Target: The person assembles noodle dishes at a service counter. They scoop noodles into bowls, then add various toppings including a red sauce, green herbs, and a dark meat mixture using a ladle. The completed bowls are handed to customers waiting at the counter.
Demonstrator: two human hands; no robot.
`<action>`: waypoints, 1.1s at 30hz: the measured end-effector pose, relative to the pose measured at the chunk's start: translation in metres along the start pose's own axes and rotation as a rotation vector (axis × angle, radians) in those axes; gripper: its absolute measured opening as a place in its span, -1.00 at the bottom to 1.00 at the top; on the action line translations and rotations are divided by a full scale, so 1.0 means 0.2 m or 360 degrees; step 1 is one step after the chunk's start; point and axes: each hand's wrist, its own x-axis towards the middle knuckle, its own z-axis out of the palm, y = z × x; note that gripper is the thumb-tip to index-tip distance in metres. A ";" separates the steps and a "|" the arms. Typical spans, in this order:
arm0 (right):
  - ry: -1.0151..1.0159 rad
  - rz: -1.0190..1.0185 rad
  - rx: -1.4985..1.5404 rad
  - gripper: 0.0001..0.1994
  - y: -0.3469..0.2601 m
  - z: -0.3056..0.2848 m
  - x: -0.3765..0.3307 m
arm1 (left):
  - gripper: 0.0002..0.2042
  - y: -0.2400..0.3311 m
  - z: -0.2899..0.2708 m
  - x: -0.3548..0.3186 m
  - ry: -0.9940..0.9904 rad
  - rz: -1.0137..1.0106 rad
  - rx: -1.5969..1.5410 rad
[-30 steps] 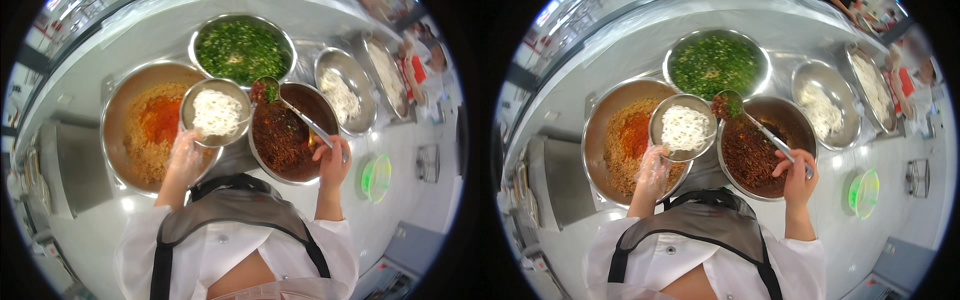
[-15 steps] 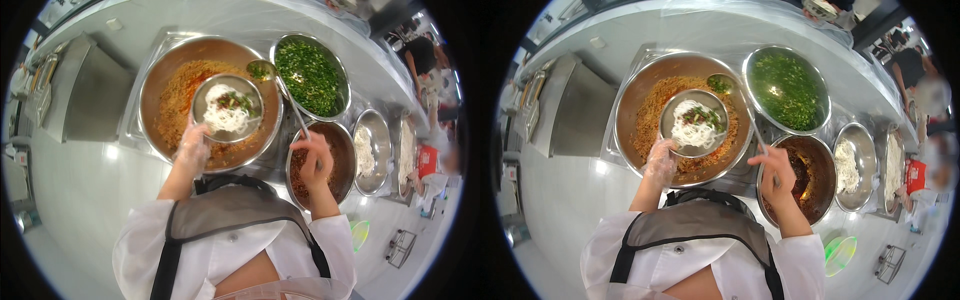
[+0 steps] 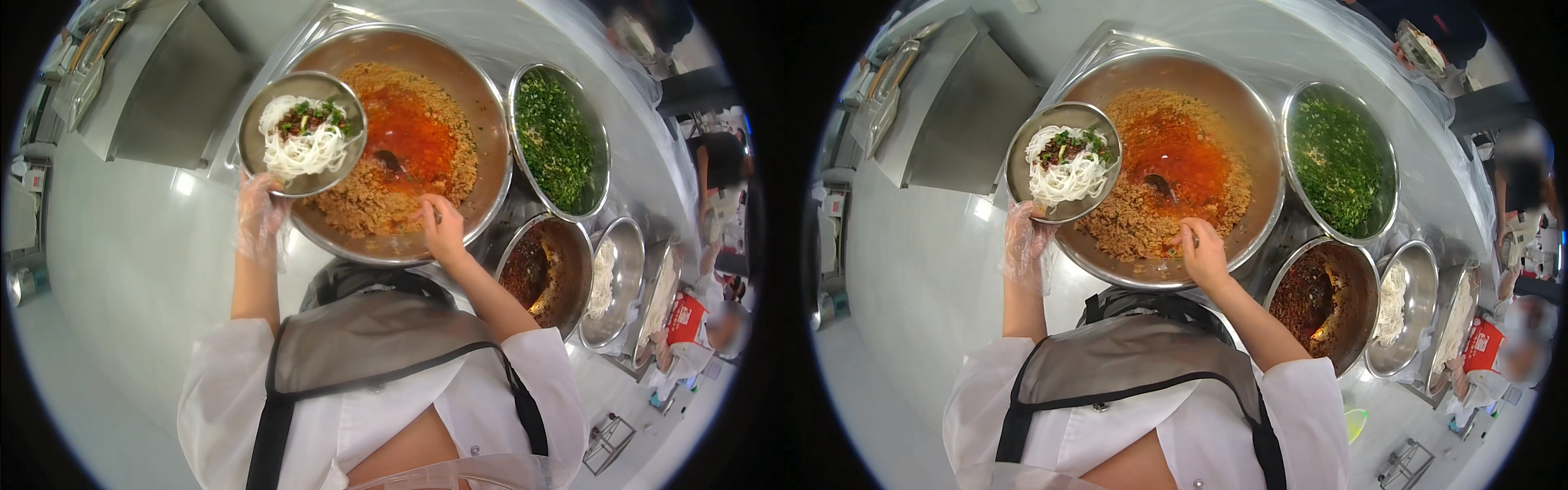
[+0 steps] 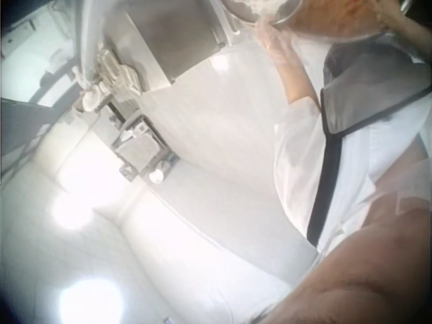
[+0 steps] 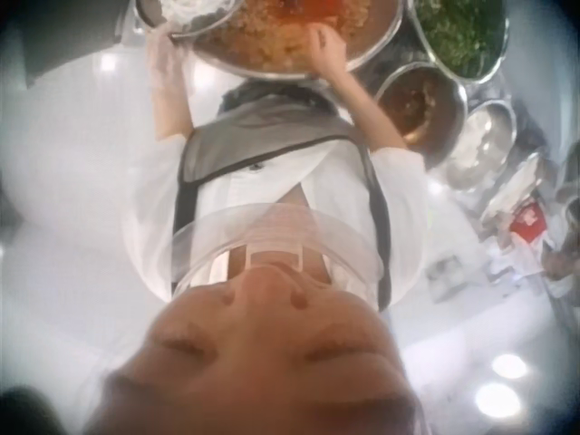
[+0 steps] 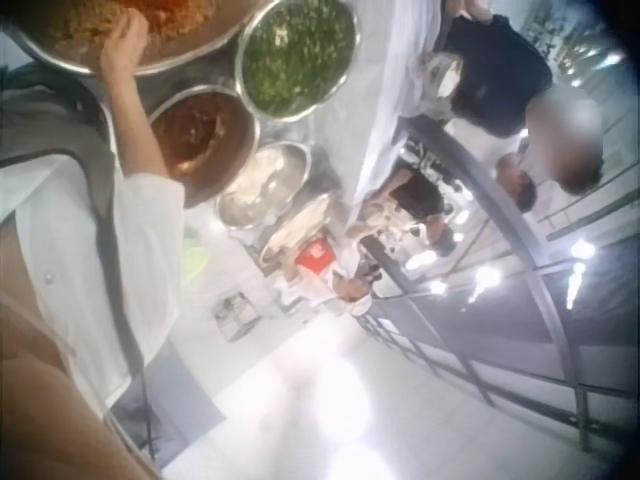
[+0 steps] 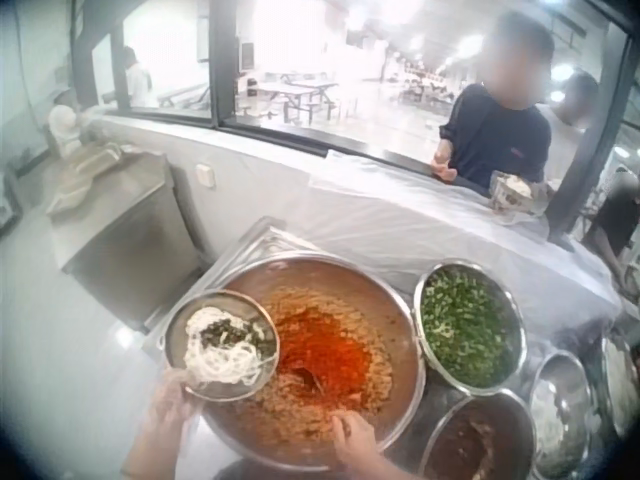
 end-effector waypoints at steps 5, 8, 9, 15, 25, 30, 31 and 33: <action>-0.0045 0.0276 0.0399 -0.81 -0.09 0.09 0.07 | -0.43 0.01 0.02 -0.04 -0.0067 0.0117 0.0029; 0.0054 0.0594 0.0691 -0.77 -0.08 -0.04 0.16 | -0.41 0.02 0.02 -0.03 -0.0101 0.0105 0.0023; 0.0112 0.0682 0.0794 -0.77 -0.07 -0.09 0.18 | -0.40 0.03 0.01 -0.02 -0.0123 0.0063 0.0026; 0.0300 0.0562 0.0905 -0.80 -0.32 -0.47 0.25 | -0.16 0.01 0.21 -0.06 0.0073 0.0035 -0.0061; 0.0006 -0.1036 -0.0710 -0.75 -0.53 -0.55 0.06 | -0.20 -0.34 0.55 -0.01 -0.0147 -0.0446 -0.0267; 0.0293 -0.1205 -0.1026 -0.69 -0.44 -0.71 0.03 | -0.34 -0.36 0.88 -0.03 -0.0310 -0.0504 0.0024; 0.0432 -0.1175 -0.1034 -0.73 -0.42 -0.76 0.04 | -0.34 -0.37 0.93 -0.01 -0.0341 -0.0510 0.0071; 0.0686 -0.0963 -0.0880 -0.79 -0.40 -0.89 0.06 | -0.33 -0.37 1.06 0.03 -0.0495 -0.0498 0.0150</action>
